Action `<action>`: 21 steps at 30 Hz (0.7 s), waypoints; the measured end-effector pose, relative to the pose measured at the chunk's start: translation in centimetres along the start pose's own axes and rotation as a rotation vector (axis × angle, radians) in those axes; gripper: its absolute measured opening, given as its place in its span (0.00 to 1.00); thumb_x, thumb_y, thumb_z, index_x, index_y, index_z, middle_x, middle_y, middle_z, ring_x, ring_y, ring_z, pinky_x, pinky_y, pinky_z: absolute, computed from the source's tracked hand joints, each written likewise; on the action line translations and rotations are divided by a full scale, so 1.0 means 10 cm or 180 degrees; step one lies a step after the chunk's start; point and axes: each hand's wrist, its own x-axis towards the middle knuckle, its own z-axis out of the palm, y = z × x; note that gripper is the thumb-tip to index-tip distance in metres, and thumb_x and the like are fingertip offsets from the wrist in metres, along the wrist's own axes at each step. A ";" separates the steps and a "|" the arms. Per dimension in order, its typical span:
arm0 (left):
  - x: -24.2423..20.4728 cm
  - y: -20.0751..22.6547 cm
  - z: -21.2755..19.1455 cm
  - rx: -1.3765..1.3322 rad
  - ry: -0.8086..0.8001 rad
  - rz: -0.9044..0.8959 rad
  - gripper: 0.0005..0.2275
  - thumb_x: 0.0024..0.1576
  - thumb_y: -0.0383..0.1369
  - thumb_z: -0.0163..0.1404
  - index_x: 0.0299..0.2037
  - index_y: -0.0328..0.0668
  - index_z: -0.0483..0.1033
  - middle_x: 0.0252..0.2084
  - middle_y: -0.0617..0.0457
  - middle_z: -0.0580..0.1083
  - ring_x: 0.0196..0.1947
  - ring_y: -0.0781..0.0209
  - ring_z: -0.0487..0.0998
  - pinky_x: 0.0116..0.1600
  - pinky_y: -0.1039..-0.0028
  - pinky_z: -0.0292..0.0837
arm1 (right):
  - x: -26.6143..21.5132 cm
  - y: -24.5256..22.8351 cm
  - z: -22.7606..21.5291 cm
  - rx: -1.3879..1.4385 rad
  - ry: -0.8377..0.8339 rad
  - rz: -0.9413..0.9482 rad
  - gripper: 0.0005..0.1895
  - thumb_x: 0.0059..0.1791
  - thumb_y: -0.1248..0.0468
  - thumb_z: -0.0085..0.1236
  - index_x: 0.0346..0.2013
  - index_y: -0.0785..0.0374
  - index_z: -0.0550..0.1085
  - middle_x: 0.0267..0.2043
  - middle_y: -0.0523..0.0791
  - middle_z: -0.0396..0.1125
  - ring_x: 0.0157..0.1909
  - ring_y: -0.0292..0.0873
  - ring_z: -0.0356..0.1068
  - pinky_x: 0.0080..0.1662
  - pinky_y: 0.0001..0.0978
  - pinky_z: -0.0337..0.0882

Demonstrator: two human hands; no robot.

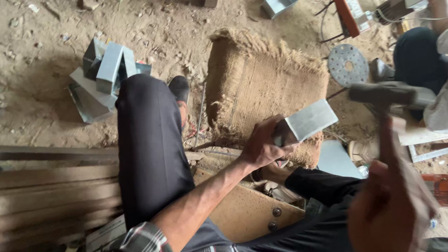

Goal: The person sits on the floor and uses a hammer to repeatedly strike a small rectangular metal box placed on a woven mat. The person rotates the box to hit different sides and edges, occasionally inspecting the seams.

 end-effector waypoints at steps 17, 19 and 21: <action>-0.06 0.04 0.02 0.0964 0.0228 0.0907 0.13 0.48 0.30 0.64 0.38 0.43 0.73 0.35 0.55 0.75 0.40 0.60 0.76 0.52 0.66 0.71 | -0.55 0.57 0.34 0.1401 0.0223 0.0951 0.24 0.58 0.62 0.46 0.66 0.71 0.64 0.27 0.47 0.65 0.18 0.33 0.62 0.22 0.25 0.60; -0.02 0.09 -0.04 0.1418 -0.0001 0.1409 0.11 0.53 0.28 0.64 0.37 0.43 0.72 0.35 0.55 0.75 0.38 0.61 0.73 0.49 0.67 0.69 | -0.61 0.64 0.44 0.2259 0.0169 0.1235 0.24 0.58 0.59 0.44 0.66 0.69 0.60 0.31 0.41 0.64 0.19 0.28 0.60 0.22 0.20 0.58; 0.02 0.18 -0.11 0.1988 -0.0065 0.1966 0.09 0.56 0.27 0.62 0.37 0.46 0.72 0.37 0.56 0.74 0.38 0.62 0.71 0.48 0.68 0.68 | -0.64 0.67 0.63 0.3014 0.0232 0.1691 0.16 0.61 0.57 0.50 0.53 0.70 0.66 0.26 0.42 0.62 0.21 0.28 0.56 0.23 0.21 0.55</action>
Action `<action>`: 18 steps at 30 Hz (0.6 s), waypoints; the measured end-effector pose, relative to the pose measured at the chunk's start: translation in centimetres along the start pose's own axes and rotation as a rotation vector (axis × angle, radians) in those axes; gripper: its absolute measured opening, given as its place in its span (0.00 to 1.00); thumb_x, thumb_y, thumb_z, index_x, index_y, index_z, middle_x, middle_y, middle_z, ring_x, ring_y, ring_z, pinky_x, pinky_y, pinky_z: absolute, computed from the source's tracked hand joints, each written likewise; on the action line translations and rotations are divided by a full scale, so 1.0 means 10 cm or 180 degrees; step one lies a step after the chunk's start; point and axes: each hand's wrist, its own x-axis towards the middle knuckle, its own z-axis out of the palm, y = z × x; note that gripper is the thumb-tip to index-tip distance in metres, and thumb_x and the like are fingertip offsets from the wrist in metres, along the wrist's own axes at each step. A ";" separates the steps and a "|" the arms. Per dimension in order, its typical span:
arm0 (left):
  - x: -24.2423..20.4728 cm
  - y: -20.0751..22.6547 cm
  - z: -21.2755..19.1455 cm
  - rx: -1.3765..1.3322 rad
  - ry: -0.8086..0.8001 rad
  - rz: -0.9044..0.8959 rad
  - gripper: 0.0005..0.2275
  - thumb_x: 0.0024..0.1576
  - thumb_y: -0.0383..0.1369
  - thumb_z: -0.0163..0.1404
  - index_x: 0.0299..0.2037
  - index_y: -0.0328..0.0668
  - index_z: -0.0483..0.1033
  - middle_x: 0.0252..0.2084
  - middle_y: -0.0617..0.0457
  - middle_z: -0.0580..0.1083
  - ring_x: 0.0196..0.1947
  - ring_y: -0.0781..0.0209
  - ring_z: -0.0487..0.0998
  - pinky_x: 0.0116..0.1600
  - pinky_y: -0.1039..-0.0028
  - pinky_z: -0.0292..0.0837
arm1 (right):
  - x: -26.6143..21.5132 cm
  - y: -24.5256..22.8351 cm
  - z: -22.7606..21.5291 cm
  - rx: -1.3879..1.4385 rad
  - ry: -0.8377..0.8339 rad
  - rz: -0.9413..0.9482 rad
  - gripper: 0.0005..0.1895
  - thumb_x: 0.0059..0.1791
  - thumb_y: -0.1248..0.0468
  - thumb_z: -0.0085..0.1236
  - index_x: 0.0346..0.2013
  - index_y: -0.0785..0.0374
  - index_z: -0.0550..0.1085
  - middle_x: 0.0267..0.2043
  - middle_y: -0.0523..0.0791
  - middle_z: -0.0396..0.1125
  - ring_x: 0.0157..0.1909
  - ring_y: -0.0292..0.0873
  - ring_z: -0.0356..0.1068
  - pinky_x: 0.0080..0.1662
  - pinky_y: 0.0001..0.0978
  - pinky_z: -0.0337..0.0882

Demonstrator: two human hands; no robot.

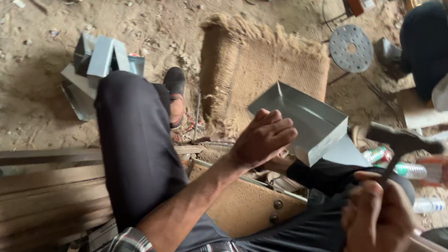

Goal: The person sits on the floor and uses a hammer to repeatedly strike a small rectangular metal box placed on a woven mat. The person rotates the box to hit different sides and edges, occasionally inspecting the seams.

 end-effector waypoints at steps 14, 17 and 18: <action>0.02 0.06 -0.17 0.1246 -0.0111 0.1393 0.06 0.69 0.36 0.52 0.48 0.51 0.67 0.67 0.53 0.70 0.56 0.58 0.67 0.46 0.73 0.62 | 0.17 0.36 0.20 0.0971 0.0169 0.1176 0.15 0.50 0.65 0.61 0.36 0.55 0.60 0.26 0.36 0.61 0.18 0.25 0.49 0.19 0.20 0.48; 0.00 0.01 -0.25 0.1534 -0.0055 0.0573 0.24 0.72 0.33 0.56 0.73 0.58 0.57 0.78 0.44 0.50 0.77 0.46 0.52 0.74 0.57 0.63 | 0.25 0.48 0.15 0.1548 0.0234 0.1483 0.15 0.52 0.66 0.60 0.36 0.53 0.59 0.24 0.33 0.52 0.17 0.25 0.44 0.19 0.20 0.43; 0.00 0.01 -0.28 0.1371 -0.0101 0.0292 0.30 0.69 0.29 0.55 0.75 0.61 0.51 0.80 0.43 0.47 0.79 0.47 0.49 0.77 0.56 0.60 | 0.29 0.51 0.13 0.1695 0.0226 0.1541 0.15 0.52 0.66 0.60 0.36 0.53 0.59 0.24 0.33 0.52 0.17 0.24 0.43 0.19 0.20 0.43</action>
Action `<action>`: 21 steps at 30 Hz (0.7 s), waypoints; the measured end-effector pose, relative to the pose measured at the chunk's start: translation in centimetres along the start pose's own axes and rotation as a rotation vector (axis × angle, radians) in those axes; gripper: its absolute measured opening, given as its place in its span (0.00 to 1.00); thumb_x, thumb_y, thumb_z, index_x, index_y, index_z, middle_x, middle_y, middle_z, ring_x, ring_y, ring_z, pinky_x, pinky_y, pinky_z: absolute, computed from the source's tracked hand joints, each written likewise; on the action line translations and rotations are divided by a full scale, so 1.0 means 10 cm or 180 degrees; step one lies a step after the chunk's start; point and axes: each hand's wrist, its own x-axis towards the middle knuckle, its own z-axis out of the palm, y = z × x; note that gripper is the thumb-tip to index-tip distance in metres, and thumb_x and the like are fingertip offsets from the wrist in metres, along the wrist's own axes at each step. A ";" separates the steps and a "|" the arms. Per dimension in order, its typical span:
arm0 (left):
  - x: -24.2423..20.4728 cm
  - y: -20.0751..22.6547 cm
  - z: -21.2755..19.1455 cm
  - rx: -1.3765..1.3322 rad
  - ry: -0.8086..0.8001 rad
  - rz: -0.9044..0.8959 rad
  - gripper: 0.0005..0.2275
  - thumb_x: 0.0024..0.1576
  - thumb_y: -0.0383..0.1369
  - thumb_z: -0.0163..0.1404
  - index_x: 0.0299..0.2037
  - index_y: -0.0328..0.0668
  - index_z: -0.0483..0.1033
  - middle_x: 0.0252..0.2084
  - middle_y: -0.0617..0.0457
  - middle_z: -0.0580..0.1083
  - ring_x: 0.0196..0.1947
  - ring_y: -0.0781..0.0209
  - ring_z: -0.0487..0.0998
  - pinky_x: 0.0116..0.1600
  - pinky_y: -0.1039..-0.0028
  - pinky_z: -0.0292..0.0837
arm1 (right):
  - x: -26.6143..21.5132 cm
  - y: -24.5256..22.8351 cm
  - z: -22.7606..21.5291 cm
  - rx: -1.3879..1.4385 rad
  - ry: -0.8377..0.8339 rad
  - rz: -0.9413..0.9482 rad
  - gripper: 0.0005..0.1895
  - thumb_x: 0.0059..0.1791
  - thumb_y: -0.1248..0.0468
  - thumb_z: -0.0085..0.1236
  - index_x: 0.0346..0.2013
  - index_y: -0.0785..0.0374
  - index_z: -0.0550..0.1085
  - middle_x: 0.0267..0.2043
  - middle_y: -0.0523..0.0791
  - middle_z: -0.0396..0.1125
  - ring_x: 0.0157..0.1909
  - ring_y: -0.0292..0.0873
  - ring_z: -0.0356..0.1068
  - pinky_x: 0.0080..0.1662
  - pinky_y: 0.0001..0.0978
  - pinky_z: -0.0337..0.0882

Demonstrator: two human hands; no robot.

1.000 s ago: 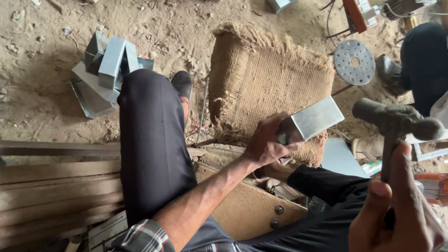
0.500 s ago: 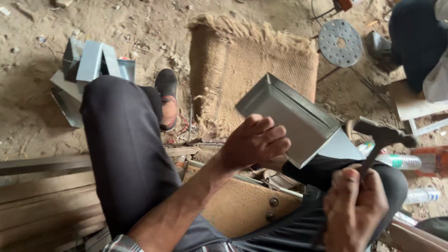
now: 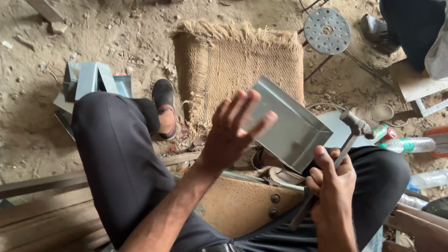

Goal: The person sits on the floor and uses a hammer to repeatedly strike a small rectangular metal box placed on a woven mat. The person rotates the box to hit different sides and edges, occasionally inspecting the seams.

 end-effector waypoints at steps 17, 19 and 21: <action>-0.03 -0.49 -0.38 -0.3464 -0.2898 -0.2706 0.46 0.40 0.45 0.73 0.70 0.36 0.67 0.63 0.41 0.78 0.62 0.49 0.80 0.63 0.64 0.78 | 0.13 0.23 -0.04 -0.0926 -0.0759 0.0261 0.07 0.57 0.60 0.48 0.40 0.58 0.62 0.26 0.37 0.55 0.20 0.29 0.51 0.20 0.23 0.51; 0.22 -0.68 -0.27 -0.3218 -0.2650 -0.1773 0.51 0.40 0.47 0.74 0.72 0.37 0.57 0.66 0.39 0.70 0.66 0.46 0.74 0.67 0.58 0.73 | 0.15 0.28 -0.04 -0.1702 -0.0725 -0.0321 0.12 0.60 0.54 0.38 0.42 0.59 0.64 0.27 0.38 0.59 0.22 0.30 0.55 0.23 0.24 0.56; 0.49 -0.85 -0.17 -0.2922 -0.2386 -0.0833 0.57 0.40 0.49 0.74 0.74 0.39 0.47 0.70 0.37 0.63 0.70 0.43 0.67 0.71 0.52 0.67 | 0.16 0.34 -0.02 -0.2126 -0.0696 -0.0915 0.14 0.61 0.55 0.36 0.42 0.62 0.65 0.26 0.42 0.63 0.24 0.36 0.61 0.26 0.30 0.62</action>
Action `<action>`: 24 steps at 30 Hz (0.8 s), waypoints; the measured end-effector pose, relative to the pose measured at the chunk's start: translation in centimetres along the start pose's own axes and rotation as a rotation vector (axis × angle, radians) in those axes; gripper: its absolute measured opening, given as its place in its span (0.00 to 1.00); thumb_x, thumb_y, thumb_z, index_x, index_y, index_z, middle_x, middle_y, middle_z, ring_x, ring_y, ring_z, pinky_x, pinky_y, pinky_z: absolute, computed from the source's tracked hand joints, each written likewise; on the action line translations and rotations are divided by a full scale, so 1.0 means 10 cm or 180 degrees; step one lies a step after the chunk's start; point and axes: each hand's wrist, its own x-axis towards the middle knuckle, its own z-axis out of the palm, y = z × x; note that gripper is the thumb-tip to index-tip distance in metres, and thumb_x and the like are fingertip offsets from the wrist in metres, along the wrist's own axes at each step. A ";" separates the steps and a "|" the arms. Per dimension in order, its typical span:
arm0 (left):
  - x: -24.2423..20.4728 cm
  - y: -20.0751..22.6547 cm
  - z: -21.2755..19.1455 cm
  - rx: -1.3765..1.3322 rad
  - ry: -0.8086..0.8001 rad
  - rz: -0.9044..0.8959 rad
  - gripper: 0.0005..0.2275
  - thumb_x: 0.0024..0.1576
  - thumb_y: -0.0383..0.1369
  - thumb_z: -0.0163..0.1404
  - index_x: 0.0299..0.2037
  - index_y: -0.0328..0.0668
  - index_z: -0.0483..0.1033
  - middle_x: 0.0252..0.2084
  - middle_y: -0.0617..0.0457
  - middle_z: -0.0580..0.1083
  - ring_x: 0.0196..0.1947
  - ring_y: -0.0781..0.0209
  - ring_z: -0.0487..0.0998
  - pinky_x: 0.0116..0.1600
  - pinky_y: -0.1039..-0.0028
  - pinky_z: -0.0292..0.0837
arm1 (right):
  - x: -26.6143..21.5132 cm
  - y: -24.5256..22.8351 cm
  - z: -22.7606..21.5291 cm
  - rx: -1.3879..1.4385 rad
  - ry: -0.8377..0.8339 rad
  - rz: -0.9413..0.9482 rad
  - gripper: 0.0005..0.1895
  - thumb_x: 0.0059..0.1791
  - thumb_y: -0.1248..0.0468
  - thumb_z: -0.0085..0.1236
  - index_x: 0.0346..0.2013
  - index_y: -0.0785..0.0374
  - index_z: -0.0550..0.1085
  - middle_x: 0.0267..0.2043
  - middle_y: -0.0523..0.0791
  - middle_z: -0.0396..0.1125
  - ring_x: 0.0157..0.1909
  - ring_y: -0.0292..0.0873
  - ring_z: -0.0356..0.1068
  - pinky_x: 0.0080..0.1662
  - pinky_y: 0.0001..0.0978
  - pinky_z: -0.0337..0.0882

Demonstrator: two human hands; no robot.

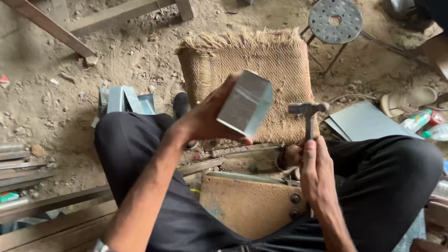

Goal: The person sits on the floor and uses a hammer to repeatedly strike a small rectangular metal box placed on a woven mat. The person rotates the box to hit different sides and edges, occasionally inspecting the seams.

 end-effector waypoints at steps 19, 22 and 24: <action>0.27 0.04 -0.19 0.0024 -0.0471 -0.0085 0.53 0.42 0.39 0.74 0.75 0.56 0.47 0.65 0.46 0.69 0.66 0.48 0.73 0.70 0.55 0.75 | -0.05 0.19 0.57 -0.1259 -0.0234 -0.1183 0.04 0.56 0.67 0.45 0.42 0.65 0.63 0.25 0.54 0.66 0.24 0.55 0.69 0.24 0.47 0.65; 0.29 0.09 -0.19 0.0188 -0.0390 -0.0063 0.55 0.36 0.38 0.76 0.72 0.51 0.47 0.66 0.43 0.65 0.65 0.44 0.68 0.66 0.50 0.71 | 0.04 0.20 0.67 -0.1857 -0.0633 -0.0877 0.03 0.57 0.68 0.41 0.44 0.66 0.61 0.27 0.55 0.68 0.25 0.59 0.69 0.26 0.50 0.67; 0.29 0.08 -0.21 0.0172 -0.0414 -0.0037 0.55 0.38 0.38 0.76 0.73 0.52 0.48 0.65 0.43 0.67 0.65 0.46 0.69 0.66 0.49 0.73 | 0.10 0.19 0.64 -0.2194 -0.0754 -0.0858 0.09 0.55 0.69 0.40 0.50 0.68 0.59 0.27 0.55 0.68 0.23 0.58 0.70 0.25 0.50 0.68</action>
